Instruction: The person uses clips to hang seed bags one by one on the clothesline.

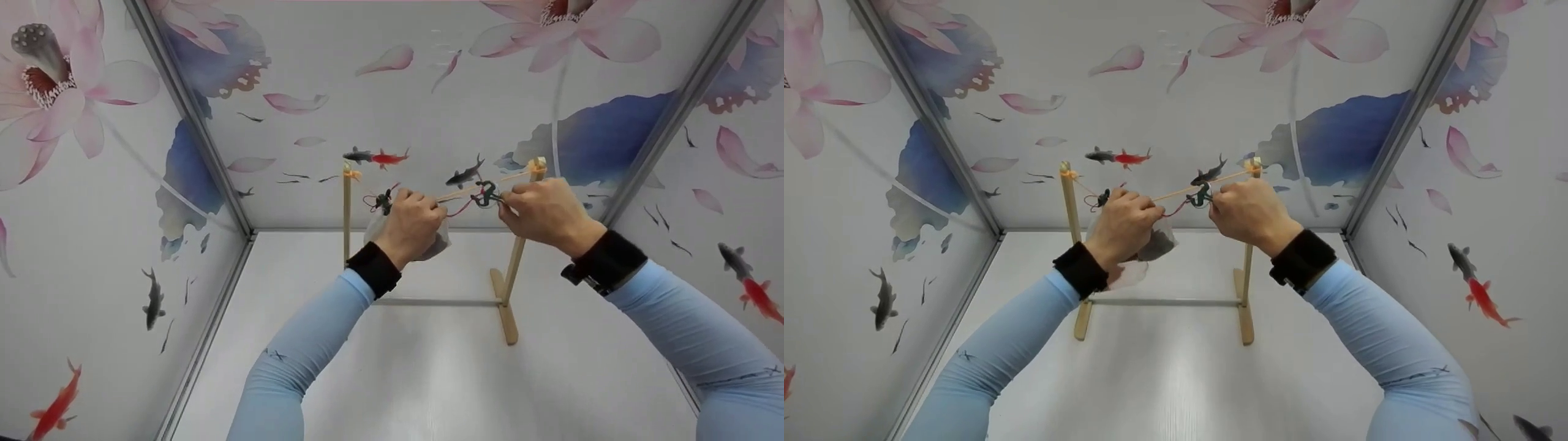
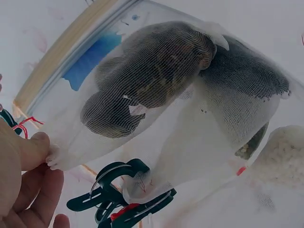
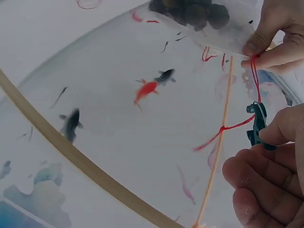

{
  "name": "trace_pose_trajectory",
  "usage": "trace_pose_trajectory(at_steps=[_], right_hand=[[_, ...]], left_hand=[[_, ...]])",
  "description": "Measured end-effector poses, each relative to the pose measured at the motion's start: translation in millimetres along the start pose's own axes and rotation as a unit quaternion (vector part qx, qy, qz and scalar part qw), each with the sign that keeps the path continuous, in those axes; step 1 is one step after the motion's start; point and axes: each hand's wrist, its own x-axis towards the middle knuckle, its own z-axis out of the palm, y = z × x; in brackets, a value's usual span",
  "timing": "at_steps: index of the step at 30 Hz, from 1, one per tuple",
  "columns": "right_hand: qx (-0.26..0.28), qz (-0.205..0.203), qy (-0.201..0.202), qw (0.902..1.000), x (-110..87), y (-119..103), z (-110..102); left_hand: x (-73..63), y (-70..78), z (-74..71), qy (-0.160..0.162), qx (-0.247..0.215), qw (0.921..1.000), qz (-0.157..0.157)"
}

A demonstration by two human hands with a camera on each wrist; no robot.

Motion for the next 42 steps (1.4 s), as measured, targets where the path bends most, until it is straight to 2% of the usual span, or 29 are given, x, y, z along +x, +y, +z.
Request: trace_pose_trajectory(at_steps=[2, 6, 10, 13, 17, 22, 26, 30, 33, 38, 42], right_hand=[[-0.003, -0.006, -0.025, 0.9997, 11.9, 0, -3], [0.009, -0.006, -0.103, 0.9947, 35.7, 0, -2], [0.029, 0.028, -0.171, 0.9845, 54.0, 6, 3], [0.051, 0.049, -0.213, 0.9745, 63.3, 13, 9], [0.088, 0.047, -0.25, 0.9631, 72.6, 18, 17], [0.127, 0.026, -0.259, 0.9572, 82.3, 17, 28], [0.157, 0.007, -0.261, 0.9526, 90.0, 12, 36], [0.18, -0.006, -0.256, 0.9499, 92.0, 9, 43], [0.176, -0.011, -0.245, 0.9532, 88.6, 9, 47], [0.12, 0.01, -0.23, 0.9656, 78.3, 8, 50], [0.097, 0.031, -0.199, 0.9747, 61.7, 3, 52]], left_hand=[[4.0, -1.9, 1.8, -0.007, -0.007, 0.9999, -0.011], [11.1, -6.5, 1.3, -0.019, -0.035, 0.9986, -0.036], [18.0, -10.9, -0.2, -0.041, -0.074, 0.9948, -0.057], [22.5, -14.0, -0.4, -0.065, -0.083, 0.992, -0.07], [26.2, -17.9, 1.2, -0.105, -0.092, 0.9854, -0.097], [28.0, -20.1, 4.1, -0.133, -0.128, 0.9746, -0.127], [29.2, -20.5, 5.7, -0.129, -0.149, 0.9691, -0.148], [28.2, -19.6, 7.5, -0.119, -0.154, 0.969, -0.152], [26.5, -19.4, 9.0, -0.113, -0.154, 0.9703, -0.149], [24.3, -20.1, 8.6, -0.115, -0.158, 0.9699, -0.145], [21.5, -21.2, 6.1, -0.125, -0.163, 0.9717, -0.117]])
